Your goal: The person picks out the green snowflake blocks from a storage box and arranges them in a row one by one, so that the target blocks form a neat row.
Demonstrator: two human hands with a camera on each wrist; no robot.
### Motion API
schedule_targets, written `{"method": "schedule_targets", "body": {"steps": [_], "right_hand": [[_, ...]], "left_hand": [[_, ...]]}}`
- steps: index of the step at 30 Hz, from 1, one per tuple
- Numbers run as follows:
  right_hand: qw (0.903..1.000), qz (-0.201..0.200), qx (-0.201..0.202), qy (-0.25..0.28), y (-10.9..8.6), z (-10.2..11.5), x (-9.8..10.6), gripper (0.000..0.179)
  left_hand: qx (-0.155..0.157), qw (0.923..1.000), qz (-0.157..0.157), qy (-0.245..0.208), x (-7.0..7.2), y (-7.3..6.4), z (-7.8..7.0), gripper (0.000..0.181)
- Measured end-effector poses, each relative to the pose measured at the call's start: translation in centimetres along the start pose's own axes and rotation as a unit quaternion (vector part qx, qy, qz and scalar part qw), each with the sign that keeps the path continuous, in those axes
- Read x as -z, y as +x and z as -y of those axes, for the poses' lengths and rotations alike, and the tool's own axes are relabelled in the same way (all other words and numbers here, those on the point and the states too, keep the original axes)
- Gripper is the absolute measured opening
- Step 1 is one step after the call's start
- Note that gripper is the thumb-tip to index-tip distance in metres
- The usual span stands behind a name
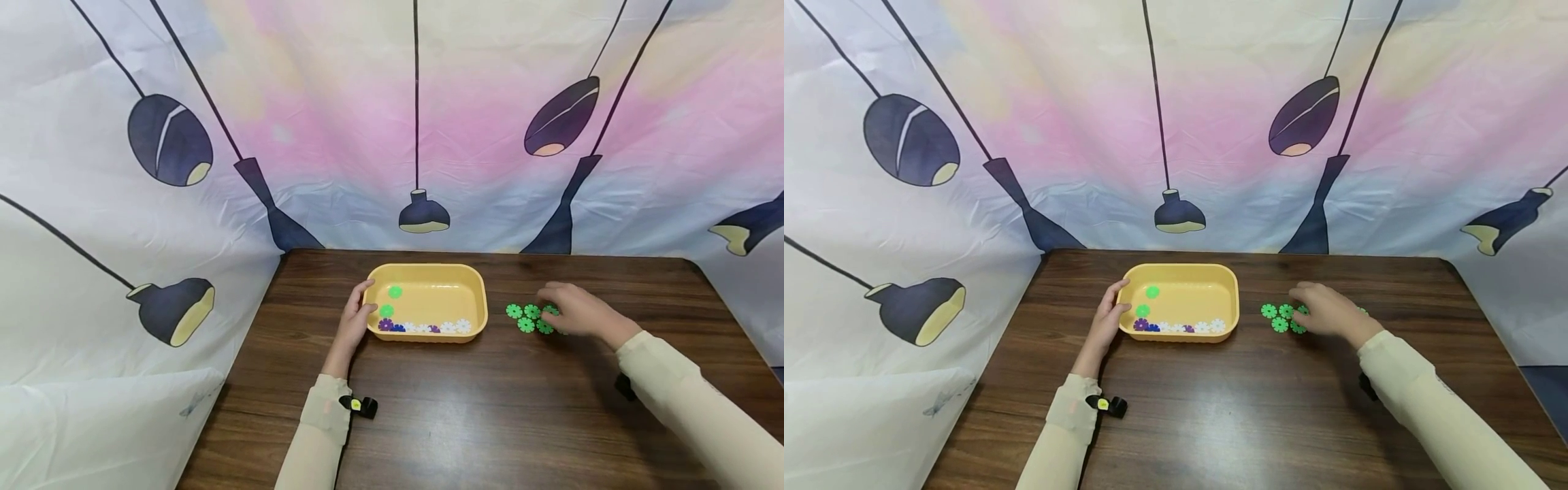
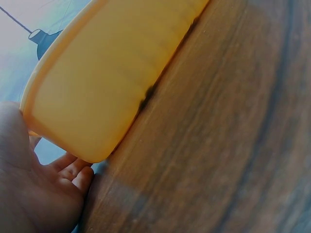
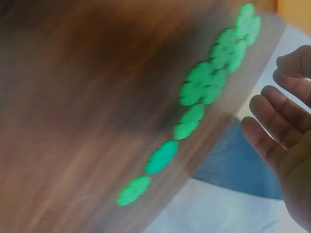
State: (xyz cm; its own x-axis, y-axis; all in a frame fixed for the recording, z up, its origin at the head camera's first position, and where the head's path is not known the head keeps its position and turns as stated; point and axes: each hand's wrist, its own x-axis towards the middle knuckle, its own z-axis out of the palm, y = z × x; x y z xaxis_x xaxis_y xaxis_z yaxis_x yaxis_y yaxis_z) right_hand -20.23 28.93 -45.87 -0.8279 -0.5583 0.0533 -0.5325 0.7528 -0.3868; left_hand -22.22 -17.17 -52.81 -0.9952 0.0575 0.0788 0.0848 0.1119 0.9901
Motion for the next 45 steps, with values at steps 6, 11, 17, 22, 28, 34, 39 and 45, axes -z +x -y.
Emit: {"method": "schedule_targets", "body": {"steps": [6,11,17,22,28,34,39,45], "right_hand": [[0.9996,-0.001,0.025,-0.010,2.2,1.6,0.5,0.021],[0.9990,-0.006,0.044,-0.006,4.2,2.8,0.6,0.020],[0.9984,-0.002,0.056,0.005,6.3,4.2,0.4,0.020],[0.9961,-0.021,0.086,0.007,8.0,5.4,0.4,0.019],[0.9957,-0.015,0.092,-0.003,9.8,6.6,0.3,0.022],[0.9956,0.016,0.092,-0.002,12.1,8.2,-0.5,0.025],[0.9937,0.041,0.104,0.007,13.6,9.8,-1.6,0.028],[0.9918,0.058,0.114,-0.010,15.2,11.4,-3.4,0.029]], "left_hand": [[0.006,0.9999,-0.001,0.008,0.0,-0.1,0.0,0.055],[-0.004,1.0000,0.001,0.007,0.1,0.2,0.0,0.055],[0.002,0.9999,0.007,0.008,0.1,0.3,-0.1,0.056],[0.001,1.0000,0.004,0.007,0.1,0.3,-0.1,0.056],[-0.005,0.9999,0.005,0.009,0.0,0.4,-0.2,0.055],[-0.006,0.9999,-0.007,0.005,0.4,0.1,-0.2,0.055],[0.002,1.0000,-0.006,0.006,0.5,-0.2,0.1,0.056],[-0.005,1.0000,-0.004,0.001,0.1,0.1,0.1,0.056]]}}
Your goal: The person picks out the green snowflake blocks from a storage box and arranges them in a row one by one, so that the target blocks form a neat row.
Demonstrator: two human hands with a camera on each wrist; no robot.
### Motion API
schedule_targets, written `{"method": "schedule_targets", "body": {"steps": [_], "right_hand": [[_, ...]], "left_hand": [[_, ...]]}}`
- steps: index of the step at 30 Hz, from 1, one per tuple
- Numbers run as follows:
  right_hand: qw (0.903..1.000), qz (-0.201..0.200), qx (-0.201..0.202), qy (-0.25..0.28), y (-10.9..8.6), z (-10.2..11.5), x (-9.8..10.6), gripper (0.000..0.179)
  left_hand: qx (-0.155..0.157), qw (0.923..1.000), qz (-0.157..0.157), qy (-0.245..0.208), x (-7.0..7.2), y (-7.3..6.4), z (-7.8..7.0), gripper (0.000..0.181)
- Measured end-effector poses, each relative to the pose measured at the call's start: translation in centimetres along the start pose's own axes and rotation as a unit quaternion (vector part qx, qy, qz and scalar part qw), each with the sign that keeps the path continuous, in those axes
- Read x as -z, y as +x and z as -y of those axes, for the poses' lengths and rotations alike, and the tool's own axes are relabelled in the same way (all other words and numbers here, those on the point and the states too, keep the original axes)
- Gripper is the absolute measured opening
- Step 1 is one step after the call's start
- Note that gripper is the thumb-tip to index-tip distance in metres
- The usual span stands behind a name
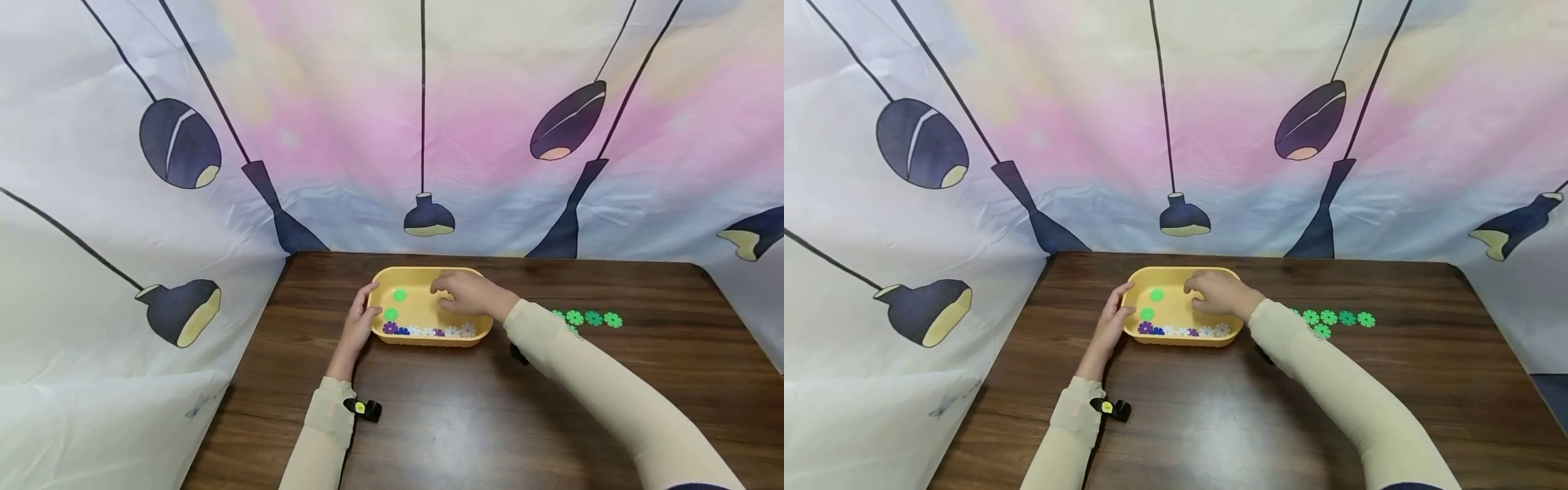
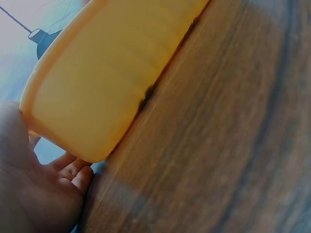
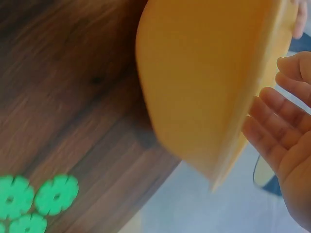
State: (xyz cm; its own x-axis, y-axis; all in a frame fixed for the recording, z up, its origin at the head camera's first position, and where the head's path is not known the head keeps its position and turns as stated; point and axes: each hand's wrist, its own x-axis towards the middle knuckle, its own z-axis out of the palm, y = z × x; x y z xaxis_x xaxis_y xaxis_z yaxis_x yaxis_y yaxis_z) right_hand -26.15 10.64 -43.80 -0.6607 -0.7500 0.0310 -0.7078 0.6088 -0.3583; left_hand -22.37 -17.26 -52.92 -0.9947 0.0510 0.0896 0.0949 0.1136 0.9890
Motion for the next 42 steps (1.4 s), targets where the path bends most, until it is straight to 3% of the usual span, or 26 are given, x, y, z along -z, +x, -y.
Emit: {"method": "schedule_targets", "body": {"steps": [8,14,20,27,35,42], "right_hand": [[0.9989,0.047,0.001,-0.007,2.6,2.0,-2.1,0.034],[0.9984,0.054,0.010,-0.014,3.9,3.1,-4.0,0.038],[0.9961,0.074,-0.008,-0.047,4.5,3.8,-5.3,0.051],[0.9924,0.067,0.012,-0.102,4.5,3.9,-5.8,0.058],[0.9955,0.061,0.017,-0.071,4.2,3.5,-5.8,0.045],[0.9975,0.061,-0.026,-0.027,3.5,2.4,-5.1,0.033]], "left_hand": [[0.011,0.9999,-0.003,0.002,-0.1,0.4,-0.4,0.056],[0.010,0.9999,0.001,0.004,-0.1,0.2,-0.4,0.057],[0.001,1.0000,0.009,0.000,-0.1,0.1,-0.2,0.055],[-0.003,0.9999,0.011,0.000,-0.1,0.1,-0.2,0.056],[0.000,1.0000,0.009,-0.001,-0.1,0.0,-0.1,0.057],[0.006,1.0000,-0.001,-0.002,-0.2,0.0,-0.2,0.058]]}}
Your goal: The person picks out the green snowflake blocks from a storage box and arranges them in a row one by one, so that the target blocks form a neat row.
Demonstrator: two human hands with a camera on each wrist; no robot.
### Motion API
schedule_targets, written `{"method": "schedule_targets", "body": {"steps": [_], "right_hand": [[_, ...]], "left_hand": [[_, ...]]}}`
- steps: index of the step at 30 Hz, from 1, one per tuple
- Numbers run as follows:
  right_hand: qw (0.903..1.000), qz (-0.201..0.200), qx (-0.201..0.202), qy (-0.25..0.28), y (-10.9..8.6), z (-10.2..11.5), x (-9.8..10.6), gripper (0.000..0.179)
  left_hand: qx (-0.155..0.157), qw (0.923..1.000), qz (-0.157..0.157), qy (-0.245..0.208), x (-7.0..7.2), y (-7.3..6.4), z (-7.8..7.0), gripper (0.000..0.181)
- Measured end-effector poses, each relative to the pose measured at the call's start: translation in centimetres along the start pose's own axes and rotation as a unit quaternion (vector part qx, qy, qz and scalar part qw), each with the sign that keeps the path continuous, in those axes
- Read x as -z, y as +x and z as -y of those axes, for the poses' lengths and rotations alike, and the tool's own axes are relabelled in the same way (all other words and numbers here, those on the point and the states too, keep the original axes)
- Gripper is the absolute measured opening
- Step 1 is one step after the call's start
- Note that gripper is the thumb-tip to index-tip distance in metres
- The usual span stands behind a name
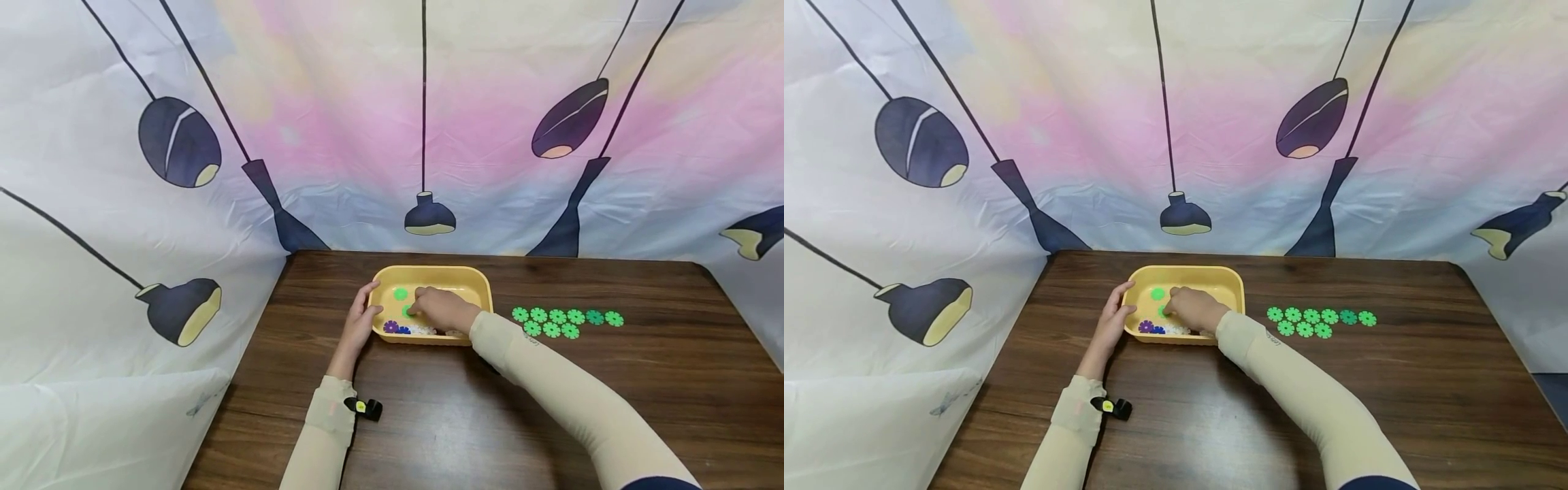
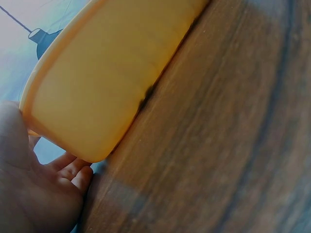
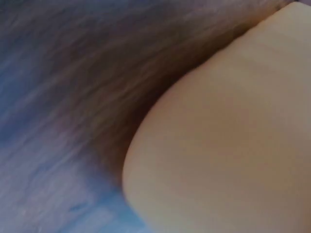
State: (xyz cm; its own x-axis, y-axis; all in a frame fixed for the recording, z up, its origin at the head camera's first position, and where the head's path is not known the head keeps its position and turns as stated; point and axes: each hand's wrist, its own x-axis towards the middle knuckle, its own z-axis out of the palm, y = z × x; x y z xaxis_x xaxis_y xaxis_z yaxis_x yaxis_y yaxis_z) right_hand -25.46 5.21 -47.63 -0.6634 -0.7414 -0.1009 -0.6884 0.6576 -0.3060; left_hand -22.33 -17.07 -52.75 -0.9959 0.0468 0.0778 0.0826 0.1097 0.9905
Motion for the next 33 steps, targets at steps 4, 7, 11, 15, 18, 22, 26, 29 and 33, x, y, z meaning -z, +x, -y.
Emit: {"method": "schedule_targets", "body": {"steps": [4,7,11,15,18,22,26,29,33], "right_hand": [[0.9999,-0.002,-0.006,0.009,-0.9,-0.7,0.5,0.029],[0.9999,-0.003,0.006,0.008,-1.5,-1.3,0.8,0.024],[0.9995,-0.006,0.030,0.012,-2.1,-2.1,0.9,0.021],[0.9981,-0.010,0.056,0.023,-2.5,-2.4,0.7,0.021],[0.9969,-0.028,0.070,0.023,-2.6,-2.2,0.6,0.016],[0.9959,-0.049,0.069,0.032,-2.4,-1.8,0.4,0.025],[0.9964,-0.050,0.042,0.054,-1.8,-1.7,0.1,0.047],[0.9961,-0.048,0.021,0.072,-1.4,-1.6,0.1,0.052],[0.9959,-0.051,0.010,0.074,-1.3,-1.5,0.1,0.028]], "left_hand": [[0.005,1.0000,0.000,0.003,-0.1,0.1,-0.1,0.057],[0.006,1.0000,0.000,0.005,-0.1,0.2,-0.1,0.057],[0.001,1.0000,-0.003,0.004,-0.1,0.1,-0.1,0.057],[-0.003,1.0000,-0.002,0.003,0.1,-0.1,0.0,0.056],[-0.004,1.0000,-0.002,0.003,0.1,-0.1,0.0,0.056],[-0.003,1.0000,-0.003,0.002,0.1,-0.1,0.0,0.056],[0.001,1.0000,-0.001,-0.002,0.1,-0.1,-0.5,0.056],[0.007,1.0000,0.004,0.001,0.1,-0.1,-0.9,0.055],[0.010,0.9999,0.006,0.003,0.1,0.0,-0.8,0.056]]}}
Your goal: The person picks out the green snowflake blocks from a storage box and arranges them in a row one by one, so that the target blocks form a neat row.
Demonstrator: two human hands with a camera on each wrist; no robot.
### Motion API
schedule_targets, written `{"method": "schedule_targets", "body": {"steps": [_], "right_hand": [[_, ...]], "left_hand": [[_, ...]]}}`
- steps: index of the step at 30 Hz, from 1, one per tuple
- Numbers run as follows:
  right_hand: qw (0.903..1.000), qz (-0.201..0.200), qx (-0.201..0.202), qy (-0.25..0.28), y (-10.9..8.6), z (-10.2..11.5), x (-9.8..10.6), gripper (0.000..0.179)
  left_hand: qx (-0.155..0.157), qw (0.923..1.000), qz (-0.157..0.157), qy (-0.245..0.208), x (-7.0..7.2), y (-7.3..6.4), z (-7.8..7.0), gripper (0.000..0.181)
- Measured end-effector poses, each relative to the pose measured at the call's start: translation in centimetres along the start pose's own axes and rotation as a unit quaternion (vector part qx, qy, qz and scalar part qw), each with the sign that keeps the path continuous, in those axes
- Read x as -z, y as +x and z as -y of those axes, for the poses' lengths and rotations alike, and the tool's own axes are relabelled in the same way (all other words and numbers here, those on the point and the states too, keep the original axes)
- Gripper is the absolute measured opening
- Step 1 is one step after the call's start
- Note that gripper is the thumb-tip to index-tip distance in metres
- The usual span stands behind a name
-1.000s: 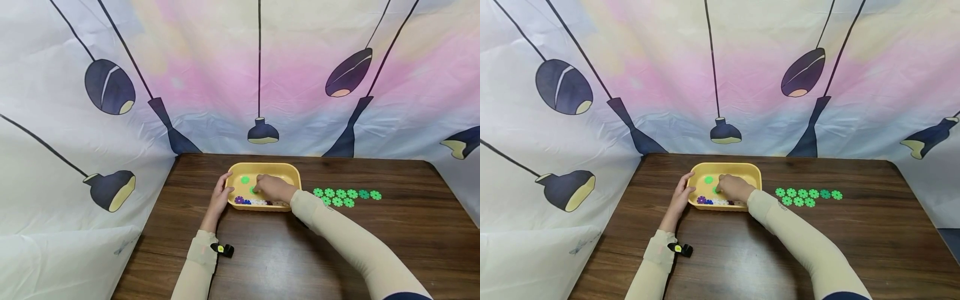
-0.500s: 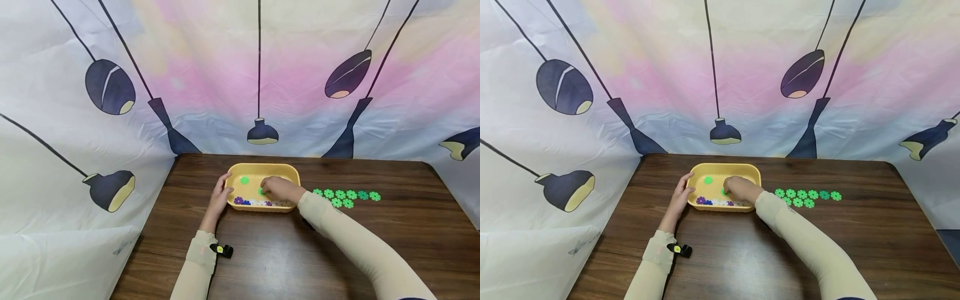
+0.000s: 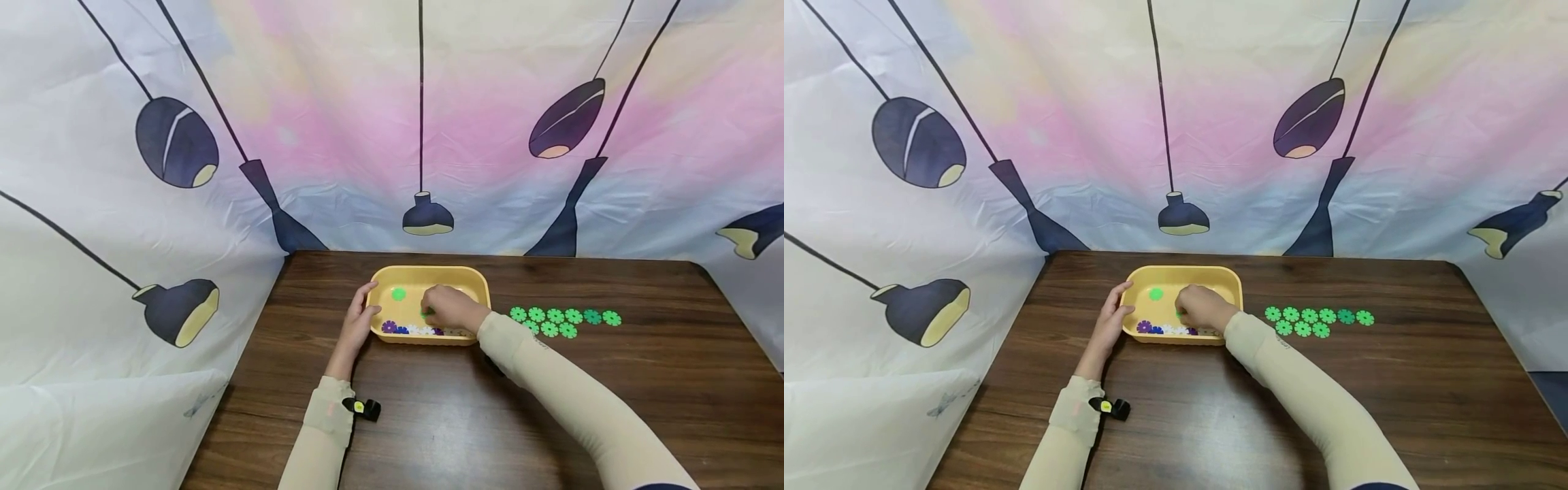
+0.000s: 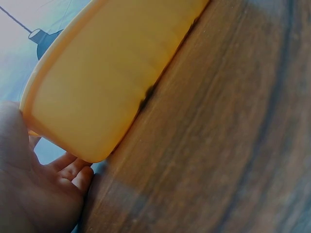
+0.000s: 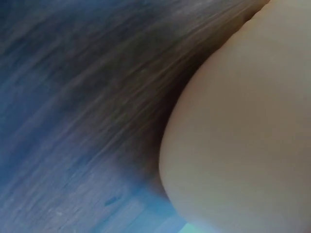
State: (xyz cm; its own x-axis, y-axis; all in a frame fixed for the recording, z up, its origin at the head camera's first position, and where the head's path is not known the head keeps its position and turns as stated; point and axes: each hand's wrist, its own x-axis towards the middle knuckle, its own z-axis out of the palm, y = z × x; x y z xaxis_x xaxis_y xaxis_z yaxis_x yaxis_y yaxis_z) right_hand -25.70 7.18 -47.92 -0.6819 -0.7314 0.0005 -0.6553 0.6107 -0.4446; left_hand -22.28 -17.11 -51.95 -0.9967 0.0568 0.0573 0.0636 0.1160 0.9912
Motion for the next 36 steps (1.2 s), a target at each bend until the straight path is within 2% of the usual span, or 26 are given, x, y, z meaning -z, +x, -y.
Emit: {"method": "schedule_targets", "body": {"steps": [2,3,8,14,18,25,36], "right_hand": [[1.0000,0.004,-0.005,-0.002,0.0,0.0,0.0,0.009],[1.0000,0.005,-0.007,-0.004,0.0,0.1,0.0,0.007],[0.9999,0.010,-0.011,-0.007,0.0,0.2,-0.2,0.017],[0.9999,-0.004,0.001,-0.015,-0.5,0.4,-0.2,0.020],[0.9999,-0.007,-0.002,-0.014,-0.8,0.5,0.3,0.020],[0.9999,0.010,-0.010,-0.002,-1.8,0.7,1.5,0.024],[0.9997,0.012,0.001,-0.021,-3.3,0.4,3.0,0.024]], "left_hand": [[-0.002,1.0000,-0.003,-0.002,0.0,0.0,0.3,0.056],[-0.003,1.0000,-0.004,-0.003,0.0,0.1,0.4,0.056],[-0.009,0.9999,-0.009,0.002,0.0,0.0,0.9,0.056],[-0.009,0.9999,-0.002,0.004,-0.1,-0.1,0.9,0.056],[-0.007,1.0000,-0.003,0.007,-0.1,-0.1,0.8,0.056],[-0.010,0.9999,-0.007,0.003,0.0,-0.1,0.8,0.056],[-0.007,1.0000,-0.001,0.003,0.1,0.0,0.9,0.055]]}}
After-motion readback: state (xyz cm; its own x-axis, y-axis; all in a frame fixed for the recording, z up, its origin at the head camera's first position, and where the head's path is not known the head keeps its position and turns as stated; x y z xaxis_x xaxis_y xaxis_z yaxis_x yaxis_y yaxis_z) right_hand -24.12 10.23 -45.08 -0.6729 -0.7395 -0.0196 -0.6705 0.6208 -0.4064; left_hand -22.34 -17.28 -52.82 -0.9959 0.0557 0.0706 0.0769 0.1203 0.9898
